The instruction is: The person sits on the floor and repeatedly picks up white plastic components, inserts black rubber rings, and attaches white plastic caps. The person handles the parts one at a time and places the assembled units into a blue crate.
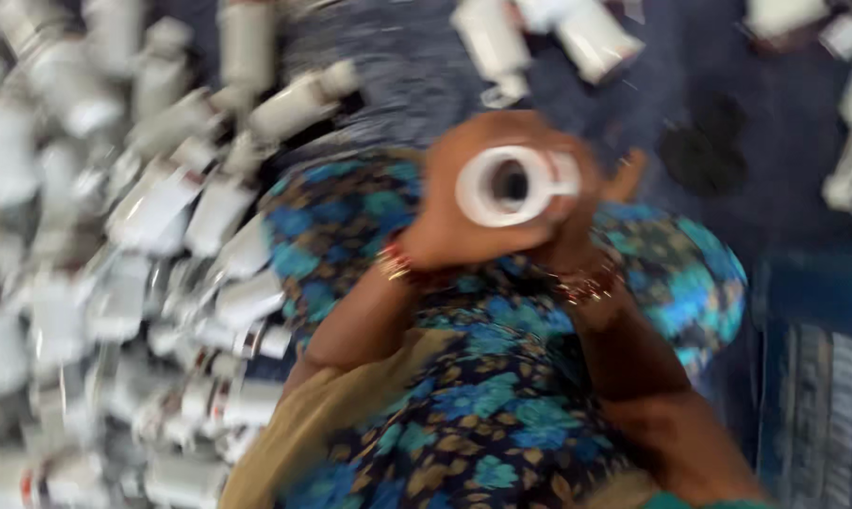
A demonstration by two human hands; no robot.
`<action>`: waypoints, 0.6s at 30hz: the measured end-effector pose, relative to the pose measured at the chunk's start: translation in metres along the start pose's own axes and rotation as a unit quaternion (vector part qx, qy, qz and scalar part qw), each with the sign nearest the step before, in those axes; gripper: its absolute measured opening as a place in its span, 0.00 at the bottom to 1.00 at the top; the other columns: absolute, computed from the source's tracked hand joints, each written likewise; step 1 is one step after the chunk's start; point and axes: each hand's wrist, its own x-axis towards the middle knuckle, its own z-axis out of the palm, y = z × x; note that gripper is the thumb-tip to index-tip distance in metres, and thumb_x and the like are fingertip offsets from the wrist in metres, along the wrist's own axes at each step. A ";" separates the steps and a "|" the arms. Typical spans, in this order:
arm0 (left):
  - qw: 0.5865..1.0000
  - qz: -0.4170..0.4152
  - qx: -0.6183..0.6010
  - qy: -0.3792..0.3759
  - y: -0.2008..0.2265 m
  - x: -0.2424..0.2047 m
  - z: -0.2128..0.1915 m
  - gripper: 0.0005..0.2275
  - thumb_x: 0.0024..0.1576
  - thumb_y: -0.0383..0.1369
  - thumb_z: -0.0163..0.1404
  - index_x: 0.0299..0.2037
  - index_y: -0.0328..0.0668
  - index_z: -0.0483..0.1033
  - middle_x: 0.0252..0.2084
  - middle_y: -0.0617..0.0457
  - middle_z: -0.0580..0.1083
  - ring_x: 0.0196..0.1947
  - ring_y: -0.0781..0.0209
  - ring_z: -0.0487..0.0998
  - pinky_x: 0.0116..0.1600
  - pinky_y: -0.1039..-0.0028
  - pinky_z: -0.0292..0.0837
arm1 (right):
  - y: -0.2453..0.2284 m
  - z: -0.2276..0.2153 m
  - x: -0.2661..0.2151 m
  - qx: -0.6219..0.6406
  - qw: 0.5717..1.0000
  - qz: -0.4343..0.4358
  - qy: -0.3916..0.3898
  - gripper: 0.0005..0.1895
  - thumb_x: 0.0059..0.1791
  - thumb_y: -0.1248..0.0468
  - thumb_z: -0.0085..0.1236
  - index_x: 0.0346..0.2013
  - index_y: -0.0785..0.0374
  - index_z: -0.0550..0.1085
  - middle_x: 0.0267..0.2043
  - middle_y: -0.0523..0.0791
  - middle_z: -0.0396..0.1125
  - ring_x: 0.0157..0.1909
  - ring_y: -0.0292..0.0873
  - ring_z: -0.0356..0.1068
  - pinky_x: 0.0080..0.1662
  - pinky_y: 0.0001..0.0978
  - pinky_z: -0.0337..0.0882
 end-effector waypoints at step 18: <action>0.990 -0.102 0.071 0.068 -0.140 -0.024 0.037 0.21 0.51 0.35 0.67 0.51 0.36 0.72 0.45 0.47 0.75 0.45 0.54 0.78 0.52 0.66 0.74 | 0.211 -0.100 0.025 -0.400 0.775 0.387 -0.298 0.27 0.48 0.43 0.63 0.48 0.62 0.81 0.55 0.53 0.74 0.58 0.55 0.73 0.60 0.45 0.72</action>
